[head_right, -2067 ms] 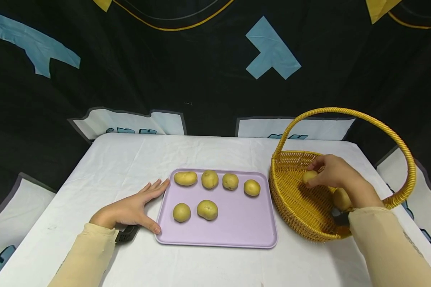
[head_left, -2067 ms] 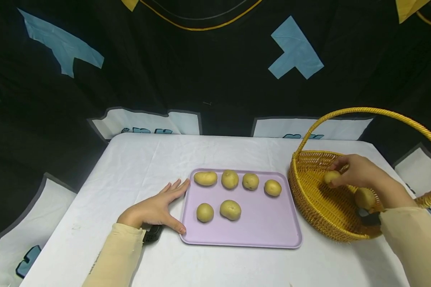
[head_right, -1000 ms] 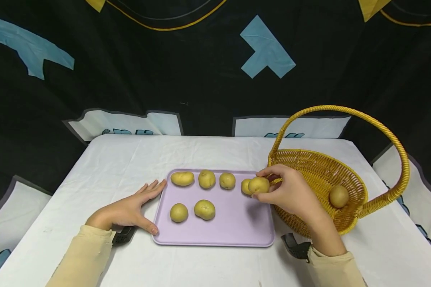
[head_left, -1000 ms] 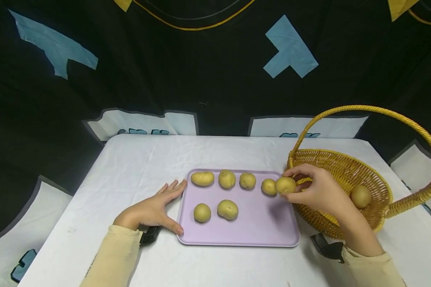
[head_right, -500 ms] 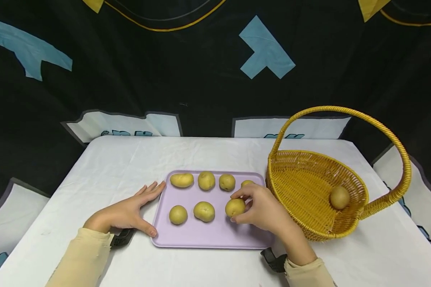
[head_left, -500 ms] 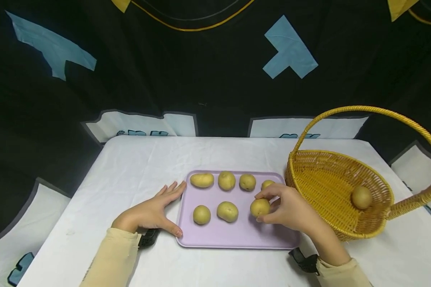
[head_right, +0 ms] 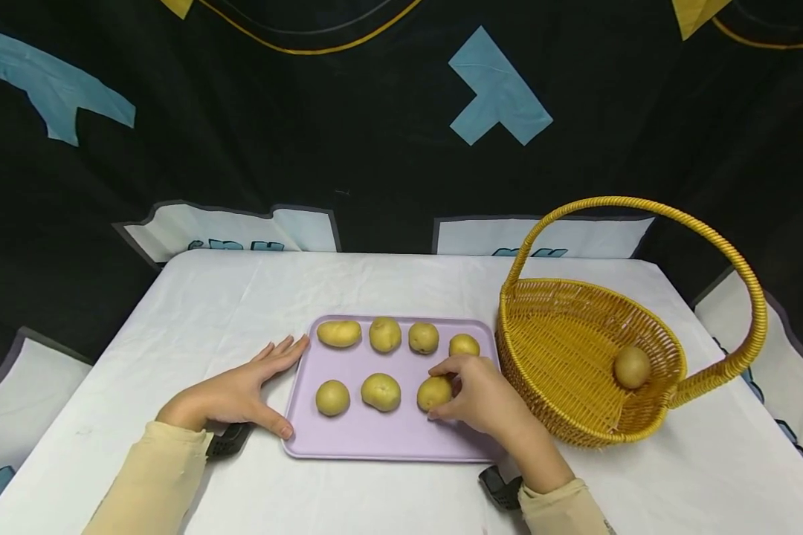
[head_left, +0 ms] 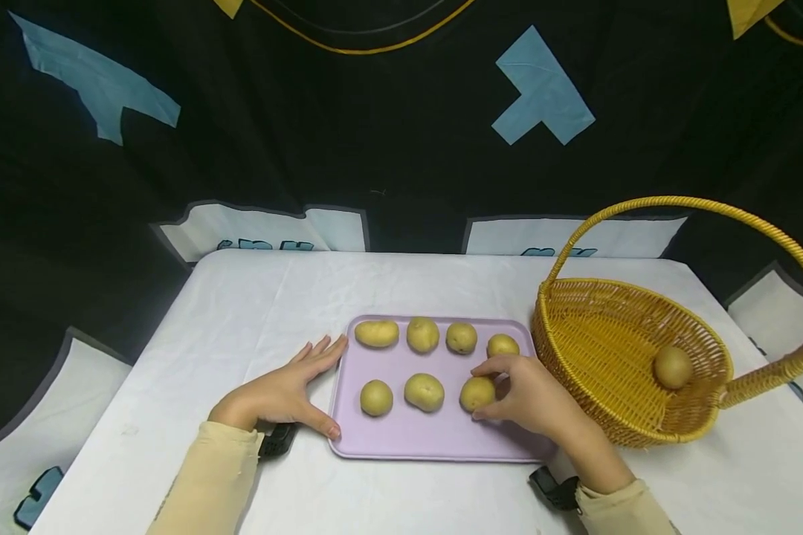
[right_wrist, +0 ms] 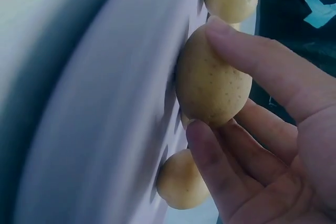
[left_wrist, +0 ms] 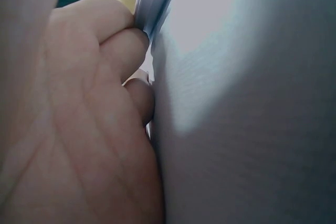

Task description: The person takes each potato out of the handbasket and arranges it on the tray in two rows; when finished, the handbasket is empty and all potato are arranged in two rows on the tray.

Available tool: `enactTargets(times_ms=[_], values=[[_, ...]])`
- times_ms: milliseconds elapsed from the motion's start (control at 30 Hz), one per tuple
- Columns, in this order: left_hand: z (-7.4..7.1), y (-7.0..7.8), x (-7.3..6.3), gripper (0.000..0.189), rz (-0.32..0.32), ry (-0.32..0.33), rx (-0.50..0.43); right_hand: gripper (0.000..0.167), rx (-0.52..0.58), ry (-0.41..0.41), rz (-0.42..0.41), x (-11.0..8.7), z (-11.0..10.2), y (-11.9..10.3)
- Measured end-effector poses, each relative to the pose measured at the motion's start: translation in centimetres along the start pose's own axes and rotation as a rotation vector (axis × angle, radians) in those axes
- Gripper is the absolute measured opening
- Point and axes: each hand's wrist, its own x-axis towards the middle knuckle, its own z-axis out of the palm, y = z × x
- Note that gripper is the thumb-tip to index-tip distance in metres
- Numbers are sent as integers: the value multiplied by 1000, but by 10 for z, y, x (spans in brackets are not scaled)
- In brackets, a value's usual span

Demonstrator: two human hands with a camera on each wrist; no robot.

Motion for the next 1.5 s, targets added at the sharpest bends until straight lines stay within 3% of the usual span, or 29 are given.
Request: enactTargets(times_ms=[767, 1100, 1333, 1500], values=[[-3, 3, 0, 138, 4, 2, -7, 59, -25, 1, -94, 0, -1, -1], [-4, 1, -2, 138, 2, 3, 1, 52, 55, 91, -116, -10, -36, -9], [-3, 1, 0, 138, 18, -3, -18, 51, -33, 222, -46, -26, -70, -5], [-1, -1, 2, 137, 17, -8, -15, 48, -72, 264, -35, -37, -82, 4]])
